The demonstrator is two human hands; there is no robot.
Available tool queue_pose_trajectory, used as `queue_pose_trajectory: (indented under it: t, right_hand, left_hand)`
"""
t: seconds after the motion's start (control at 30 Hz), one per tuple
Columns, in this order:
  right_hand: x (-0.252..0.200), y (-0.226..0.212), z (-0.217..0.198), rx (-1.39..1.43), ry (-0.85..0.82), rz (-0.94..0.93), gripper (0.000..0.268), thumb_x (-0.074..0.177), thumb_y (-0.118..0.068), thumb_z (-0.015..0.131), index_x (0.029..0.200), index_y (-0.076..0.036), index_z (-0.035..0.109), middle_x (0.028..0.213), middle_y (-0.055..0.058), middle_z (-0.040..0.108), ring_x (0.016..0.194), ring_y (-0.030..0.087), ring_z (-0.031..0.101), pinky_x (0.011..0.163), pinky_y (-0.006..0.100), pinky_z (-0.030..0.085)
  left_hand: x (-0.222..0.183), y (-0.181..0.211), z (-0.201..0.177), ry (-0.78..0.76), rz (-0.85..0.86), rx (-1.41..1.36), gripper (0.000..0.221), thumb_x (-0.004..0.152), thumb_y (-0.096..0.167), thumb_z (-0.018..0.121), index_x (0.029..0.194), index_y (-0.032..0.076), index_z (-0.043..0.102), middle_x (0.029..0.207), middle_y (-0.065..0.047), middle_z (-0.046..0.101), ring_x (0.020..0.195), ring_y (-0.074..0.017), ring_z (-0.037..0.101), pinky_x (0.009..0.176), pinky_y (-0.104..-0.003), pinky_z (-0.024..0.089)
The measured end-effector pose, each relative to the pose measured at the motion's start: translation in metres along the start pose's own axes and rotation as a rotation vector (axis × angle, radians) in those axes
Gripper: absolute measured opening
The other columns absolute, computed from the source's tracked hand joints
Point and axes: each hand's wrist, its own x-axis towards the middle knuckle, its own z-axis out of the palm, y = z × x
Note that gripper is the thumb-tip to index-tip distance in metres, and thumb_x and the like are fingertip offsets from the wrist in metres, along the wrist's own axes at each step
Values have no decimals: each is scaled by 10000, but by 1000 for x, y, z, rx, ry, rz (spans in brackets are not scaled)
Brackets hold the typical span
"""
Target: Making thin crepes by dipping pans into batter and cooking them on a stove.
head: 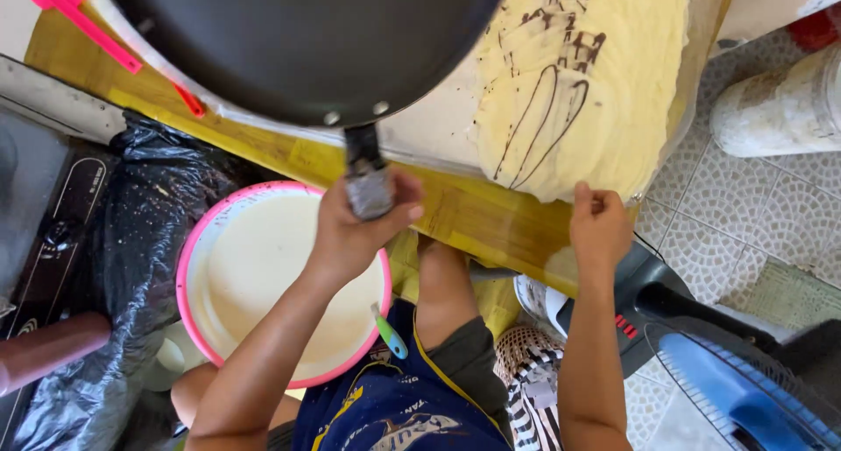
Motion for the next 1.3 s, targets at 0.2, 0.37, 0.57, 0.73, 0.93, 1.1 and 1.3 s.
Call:
queue_pose_trajectory:
  t: [0.2, 0.37, 0.57, 0.73, 0.93, 1.1, 1.3]
  right_hand:
    - [13, -16, 32, 381, 96, -10, 252, 868, -458, 893, 894, -253, 749, 724, -71, 695, 742, 186, 710, 685, 328, 528]
    - [13, -30, 14, 829, -18, 180, 120, 855, -204, 762, 818, -158, 658, 695, -25, 665, 602, 54, 582, 604, 224, 466]
    - [-13, -36, 3, 395, 310, -215, 206, 974, -144, 765, 994, -135, 560, 858, 49, 658, 757, 280, 636, 720, 429, 465]
    - [-166, -176, 7, 534, 157, -745, 66, 1032, -89, 633, 1095, -87, 614, 953, 95, 642, 780, 280, 611, 738, 425, 471]
    - [-433, -350, 113, 601, -893, -1183, 951, 773, -263, 897, 1528, -113, 340, 1458, 152, 469, 1307, 286, 502, 1075, 395, 426]
    - [-566, -443, 196, 725, -929, -1170, 1423, 575, -359, 997, 1635, -55, 98, 1700, 223, 208, 1561, 361, 272, 1237, 447, 298]
    - [-567, -464, 188, 759, -712, -740, 989, 544, -440, 926, 1375, -111, 501, 1314, 149, 687, 1189, 338, 683, 963, 409, 517]
  left_hand:
    - [-144, 4, -68, 291, -159, 29, 307, 673, -103, 890, 893, -10, 696, 910, -195, 793, 829, -271, 800, 789, -387, 637]
    - [-247, -37, -114, 356, -47, -181, 326, 757, -184, 719, 934, 53, 583, 1058, -202, 715, 903, -301, 750, 896, -451, 647]
    - [-333, -35, -142, 538, 19, -256, 335, 727, -164, 738, 957, 22, 581, 1001, -234, 705, 872, -334, 745, 872, -476, 669]
    - [-409, -24, -181, 760, 142, -271, 307, 759, -10, 769, 994, 16, 572, 841, -182, 622, 675, -258, 658, 651, -354, 541]
    - [-516, -63, -225, 1284, 218, -225, 466, 888, 495, 690, 1098, 102, 556, 669, -104, 491, 477, -156, 441, 407, -235, 302]
    - [-592, -106, -241, 1378, 39, -178, 544, 919, 591, 641, 1026, 73, 516, 646, -117, 505, 453, -179, 497, 347, -264, 284]
    - [-574, -142, -239, 1483, -34, -123, 282, 968, 261, 613, 1022, -16, 620, 575, -116, 552, 430, -143, 475, 389, -256, 384]
